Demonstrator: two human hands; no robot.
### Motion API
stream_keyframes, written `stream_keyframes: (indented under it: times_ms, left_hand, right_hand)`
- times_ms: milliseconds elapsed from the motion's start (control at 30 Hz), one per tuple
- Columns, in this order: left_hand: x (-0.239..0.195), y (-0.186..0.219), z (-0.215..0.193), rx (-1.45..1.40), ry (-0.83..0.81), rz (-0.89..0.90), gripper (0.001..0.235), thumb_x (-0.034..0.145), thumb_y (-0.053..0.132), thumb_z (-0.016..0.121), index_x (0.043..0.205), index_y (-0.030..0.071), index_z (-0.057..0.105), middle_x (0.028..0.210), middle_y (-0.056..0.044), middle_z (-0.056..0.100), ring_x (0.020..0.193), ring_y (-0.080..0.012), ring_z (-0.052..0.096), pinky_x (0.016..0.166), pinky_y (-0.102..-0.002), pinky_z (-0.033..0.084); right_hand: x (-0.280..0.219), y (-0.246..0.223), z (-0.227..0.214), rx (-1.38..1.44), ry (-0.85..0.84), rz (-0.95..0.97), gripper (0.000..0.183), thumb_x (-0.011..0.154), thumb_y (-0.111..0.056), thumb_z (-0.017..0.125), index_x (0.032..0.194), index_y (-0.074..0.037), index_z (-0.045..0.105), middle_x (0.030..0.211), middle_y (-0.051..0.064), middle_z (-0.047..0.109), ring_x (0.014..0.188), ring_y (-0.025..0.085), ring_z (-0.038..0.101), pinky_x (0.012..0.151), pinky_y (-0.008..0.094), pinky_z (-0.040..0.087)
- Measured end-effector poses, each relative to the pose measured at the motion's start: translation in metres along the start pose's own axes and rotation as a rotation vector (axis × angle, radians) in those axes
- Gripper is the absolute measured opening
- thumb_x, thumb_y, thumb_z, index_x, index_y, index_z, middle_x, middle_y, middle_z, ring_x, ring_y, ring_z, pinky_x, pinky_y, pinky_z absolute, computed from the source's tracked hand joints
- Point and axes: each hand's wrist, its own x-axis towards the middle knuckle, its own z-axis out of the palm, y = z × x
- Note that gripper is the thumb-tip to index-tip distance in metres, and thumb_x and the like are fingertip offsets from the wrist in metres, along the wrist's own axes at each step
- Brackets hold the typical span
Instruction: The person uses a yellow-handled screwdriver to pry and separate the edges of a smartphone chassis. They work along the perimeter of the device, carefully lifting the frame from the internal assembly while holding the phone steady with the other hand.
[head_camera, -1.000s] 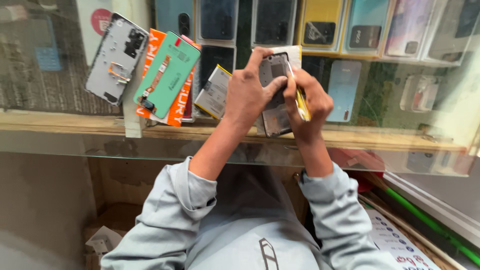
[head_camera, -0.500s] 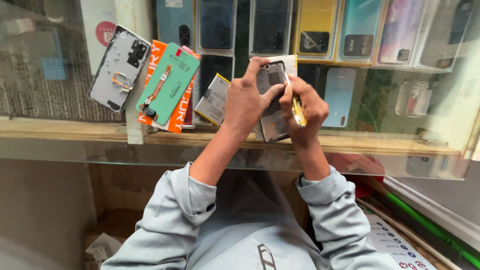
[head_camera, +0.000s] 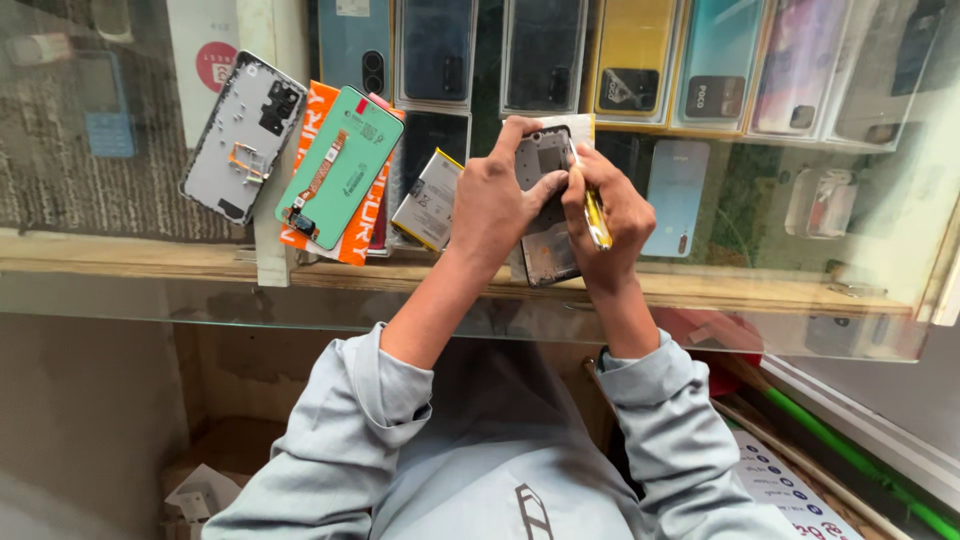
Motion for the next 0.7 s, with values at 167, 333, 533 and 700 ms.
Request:
stream_keyframes:
  times_ms: [167,333,533,700]
  left_hand:
    - [-0.0039,-0.0019,-0.0013,0.038,-0.046,-0.095,0.052,0.083,0.030,0.085,0.125,0.018,0.056,0.088,-0.018,0.076,0.087,-0.0401,0.073,0.070,-0.047,0.059]
    - [0.0010,-0.0012,-0.0024,0.005,-0.010,-0.036,0.051,0.082,0.030,0.086,0.123,0.018,0.057,0.092,-0.017,0.077,0.087,-0.0388,0.074,0.070,-0.046,0.059]
    - [-0.0005,0.0009,0.0017,0.019,-0.034,-0.075,0.052,0.081,0.030,0.086,0.123,0.017,0.058,0.089,-0.018,0.076,0.086,-0.0388,0.074,0.070,-0.046,0.059]
    - [-0.0030,-0.0023,-0.0015,0.003,-0.015,-0.044,0.051,0.084,0.028,0.085,0.125,0.016,0.056,0.092,-0.019,0.076,0.090,-0.0392,0.073,0.071,-0.045,0.059]
  right_hand:
    - [-0.0048,-0.0010,0.0019,-0.011,-0.013,0.020,0.009,0.101,-0.003,0.070,0.108,0.003,0.069,0.117,0.021,0.074,0.103,0.034,0.076,0.090,0.038,0.060]
    - [0.0024,-0.0001,0.0050,0.003,0.014,0.020,0.006,0.103,-0.004,0.069,0.105,0.001,0.068,0.114,0.019,0.074,0.105,0.032,0.077,0.090,0.037,0.061]
    - [-0.0001,-0.0034,-0.0010,0.021,0.019,0.047,0.008,0.102,-0.005,0.070,0.105,0.001,0.068,0.115,0.019,0.075,0.099,0.031,0.076,0.087,0.037,0.060]
    - [-0.0016,-0.0046,0.0023,-0.029,-0.008,-0.003,0.010,0.102,-0.005,0.071,0.109,0.002,0.068,0.118,0.020,0.074,0.104,0.035,0.075,0.090,0.038,0.059]
